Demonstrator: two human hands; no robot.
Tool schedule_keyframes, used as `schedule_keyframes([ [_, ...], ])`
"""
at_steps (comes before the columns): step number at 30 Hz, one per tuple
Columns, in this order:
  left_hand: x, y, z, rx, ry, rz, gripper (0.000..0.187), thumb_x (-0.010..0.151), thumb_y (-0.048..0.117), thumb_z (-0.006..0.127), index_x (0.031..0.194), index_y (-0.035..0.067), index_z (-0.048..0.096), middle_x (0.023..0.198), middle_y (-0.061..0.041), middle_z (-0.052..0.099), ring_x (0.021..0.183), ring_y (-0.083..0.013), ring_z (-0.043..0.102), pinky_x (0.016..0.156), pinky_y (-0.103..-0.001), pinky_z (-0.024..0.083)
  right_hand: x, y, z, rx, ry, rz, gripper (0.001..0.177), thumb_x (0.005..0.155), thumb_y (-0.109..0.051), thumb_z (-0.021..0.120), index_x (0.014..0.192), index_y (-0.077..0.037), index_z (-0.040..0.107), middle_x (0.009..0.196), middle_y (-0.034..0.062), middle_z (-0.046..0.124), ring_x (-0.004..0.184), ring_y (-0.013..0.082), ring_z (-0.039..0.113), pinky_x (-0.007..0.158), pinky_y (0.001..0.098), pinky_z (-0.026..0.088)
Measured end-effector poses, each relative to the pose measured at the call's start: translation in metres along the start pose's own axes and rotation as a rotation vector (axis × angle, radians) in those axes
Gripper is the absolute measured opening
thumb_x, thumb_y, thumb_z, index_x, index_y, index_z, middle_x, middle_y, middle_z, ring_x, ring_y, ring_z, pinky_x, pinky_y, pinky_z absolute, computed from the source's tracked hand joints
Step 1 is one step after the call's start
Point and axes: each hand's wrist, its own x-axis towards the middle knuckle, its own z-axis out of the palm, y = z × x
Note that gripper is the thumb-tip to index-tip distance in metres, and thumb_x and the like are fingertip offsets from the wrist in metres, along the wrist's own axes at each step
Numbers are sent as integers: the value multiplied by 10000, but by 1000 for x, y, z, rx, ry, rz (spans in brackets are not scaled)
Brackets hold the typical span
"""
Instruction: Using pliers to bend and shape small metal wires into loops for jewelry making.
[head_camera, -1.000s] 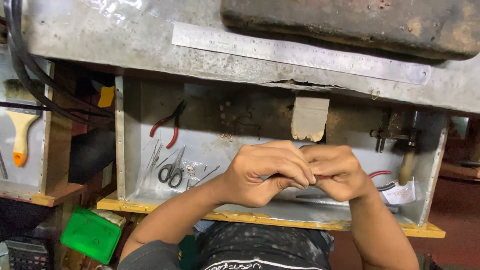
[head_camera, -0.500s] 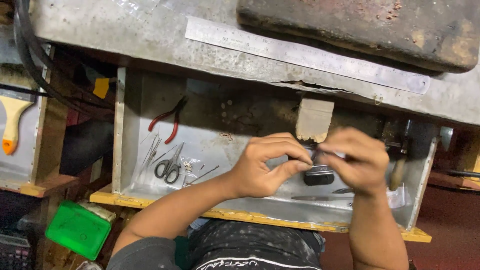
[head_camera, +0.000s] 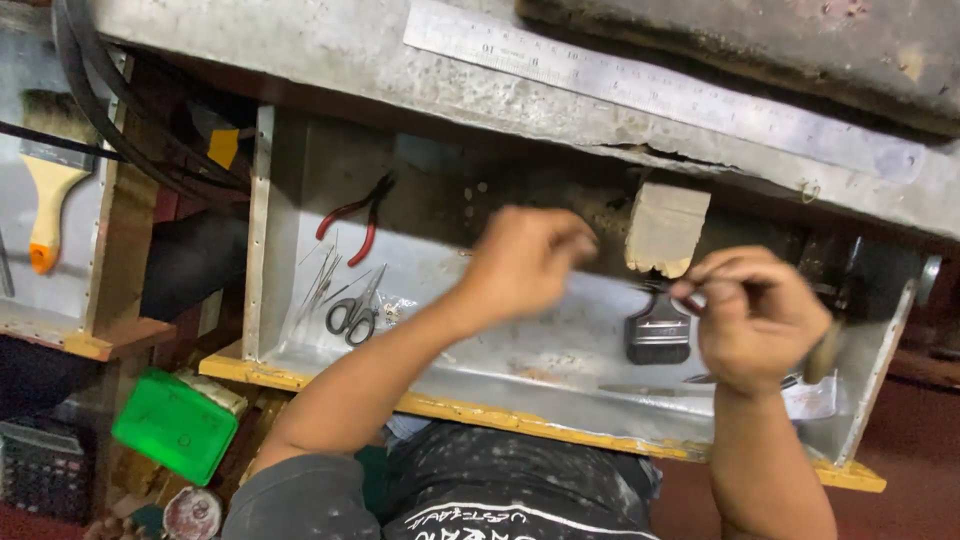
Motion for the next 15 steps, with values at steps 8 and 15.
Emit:
schedule_keyframes([
  [8, 35, -91, -13, 509, -177, -205, 297, 784, 25, 573, 1022, 148, 703, 1060, -175, 666, 927, -399, 653, 606, -506, 568, 4, -3, -12, 71, 133, 96, 144, 1105, -141, 688, 1072, -51, 580, 853, 149, 548, 640, 193, 520, 581, 329, 487],
  [15, 20, -65, -8, 575, -602, -188, 605, 906, -11, 490, 1396, 318, 623, 1404, 60, 664, 1188, -272, 665, 789, -480, 563, 5, -13, -6, 36, 124, 101, 111, 1039, -57, 671, 1074, 32, 615, 857, 201, 544, 652, 244, 557, 589, 342, 521],
])
